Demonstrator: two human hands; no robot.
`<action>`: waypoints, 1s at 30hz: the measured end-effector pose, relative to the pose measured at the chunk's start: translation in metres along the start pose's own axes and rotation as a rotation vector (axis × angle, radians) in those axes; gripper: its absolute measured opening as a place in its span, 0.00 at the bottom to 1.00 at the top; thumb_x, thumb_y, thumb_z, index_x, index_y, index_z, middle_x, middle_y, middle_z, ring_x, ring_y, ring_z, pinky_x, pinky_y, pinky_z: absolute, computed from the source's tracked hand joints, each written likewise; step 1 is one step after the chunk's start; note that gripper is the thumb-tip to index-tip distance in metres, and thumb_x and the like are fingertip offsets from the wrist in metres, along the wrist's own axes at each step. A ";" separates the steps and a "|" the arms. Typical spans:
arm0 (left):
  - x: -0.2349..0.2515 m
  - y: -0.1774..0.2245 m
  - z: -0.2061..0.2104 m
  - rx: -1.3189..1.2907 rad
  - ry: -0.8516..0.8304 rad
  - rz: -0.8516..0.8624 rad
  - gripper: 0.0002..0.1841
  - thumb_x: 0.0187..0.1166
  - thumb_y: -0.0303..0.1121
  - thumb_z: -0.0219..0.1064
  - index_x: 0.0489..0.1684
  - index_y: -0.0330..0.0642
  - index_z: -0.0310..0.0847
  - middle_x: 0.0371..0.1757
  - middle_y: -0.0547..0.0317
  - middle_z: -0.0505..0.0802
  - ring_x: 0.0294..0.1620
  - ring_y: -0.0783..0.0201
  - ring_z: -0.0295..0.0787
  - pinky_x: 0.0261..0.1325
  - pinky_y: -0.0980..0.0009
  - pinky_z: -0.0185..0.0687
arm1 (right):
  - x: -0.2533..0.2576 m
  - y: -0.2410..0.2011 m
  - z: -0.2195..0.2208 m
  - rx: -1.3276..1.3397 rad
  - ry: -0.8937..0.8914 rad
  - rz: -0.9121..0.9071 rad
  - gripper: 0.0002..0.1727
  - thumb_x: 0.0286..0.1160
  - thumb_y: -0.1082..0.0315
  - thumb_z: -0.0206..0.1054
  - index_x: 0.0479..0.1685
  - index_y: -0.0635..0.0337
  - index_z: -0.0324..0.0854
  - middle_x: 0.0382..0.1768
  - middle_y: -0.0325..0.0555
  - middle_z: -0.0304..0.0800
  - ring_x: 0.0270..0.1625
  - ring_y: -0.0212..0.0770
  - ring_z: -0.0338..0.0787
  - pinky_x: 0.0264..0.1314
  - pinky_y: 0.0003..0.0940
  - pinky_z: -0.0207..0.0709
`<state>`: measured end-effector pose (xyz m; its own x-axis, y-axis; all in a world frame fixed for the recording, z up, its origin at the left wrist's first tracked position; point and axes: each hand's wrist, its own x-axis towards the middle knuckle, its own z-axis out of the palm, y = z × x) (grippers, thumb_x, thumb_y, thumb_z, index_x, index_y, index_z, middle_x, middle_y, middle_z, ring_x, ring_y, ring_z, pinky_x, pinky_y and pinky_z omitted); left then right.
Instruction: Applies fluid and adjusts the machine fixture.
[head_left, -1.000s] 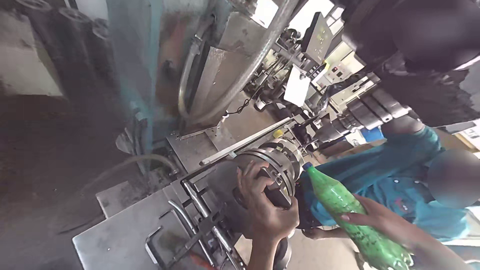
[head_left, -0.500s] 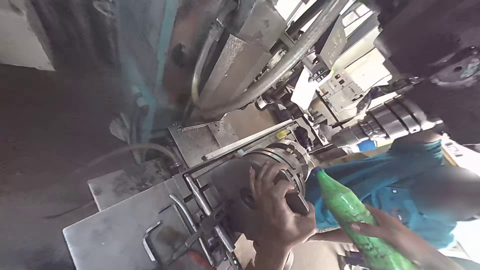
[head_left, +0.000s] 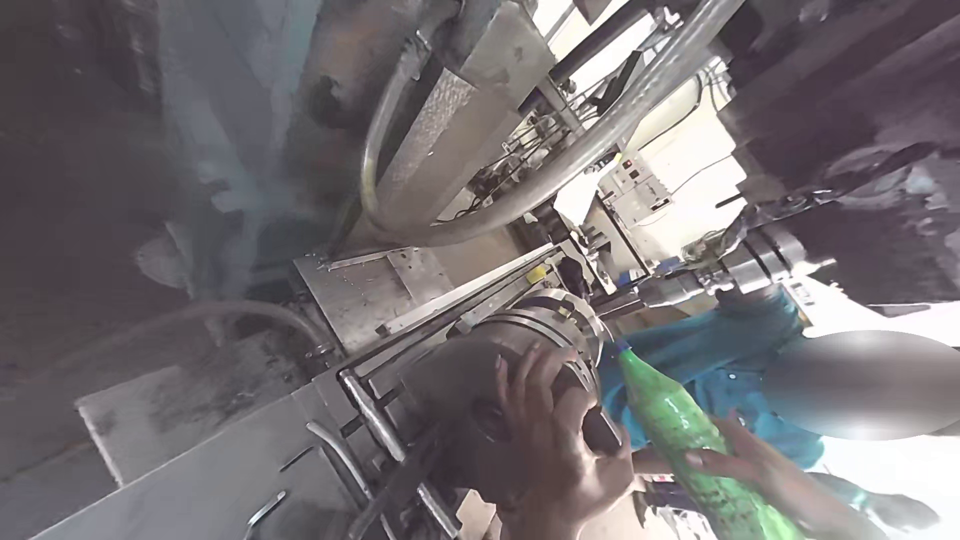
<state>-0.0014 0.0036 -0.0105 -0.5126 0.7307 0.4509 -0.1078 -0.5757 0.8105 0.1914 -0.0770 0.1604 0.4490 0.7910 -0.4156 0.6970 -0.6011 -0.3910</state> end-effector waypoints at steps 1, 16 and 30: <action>0.000 0.000 0.000 -0.001 0.003 0.003 0.23 0.55 0.45 0.74 0.46 0.56 0.67 0.64 0.58 0.87 0.81 0.53 0.72 0.90 0.37 0.42 | -0.001 0.000 0.000 -0.003 -0.004 0.001 0.36 0.47 0.45 0.82 0.61 0.49 0.83 0.43 0.36 0.96 0.43 0.35 0.96 0.49 0.35 0.92; 0.001 -0.002 -0.004 0.009 -0.040 0.000 0.24 0.56 0.48 0.75 0.45 0.57 0.66 0.65 0.61 0.87 0.81 0.55 0.72 0.90 0.37 0.41 | -0.007 -0.011 0.006 -0.010 0.019 0.038 0.35 0.53 0.50 0.81 0.65 0.53 0.80 0.44 0.36 0.95 0.45 0.32 0.94 0.52 0.34 0.90; 0.001 -0.001 -0.003 -0.005 -0.032 0.004 0.23 0.58 0.49 0.75 0.45 0.57 0.67 0.65 0.59 0.86 0.81 0.53 0.72 0.89 0.36 0.41 | -0.007 -0.011 0.008 0.021 0.011 0.038 0.42 0.42 0.38 0.84 0.62 0.49 0.82 0.44 0.39 0.96 0.44 0.38 0.97 0.49 0.38 0.92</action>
<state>-0.0047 0.0040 -0.0124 -0.4857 0.7395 0.4662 -0.1099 -0.5807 0.8067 0.1763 -0.0767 0.1605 0.4813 0.7687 -0.4212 0.6672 -0.6330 -0.3926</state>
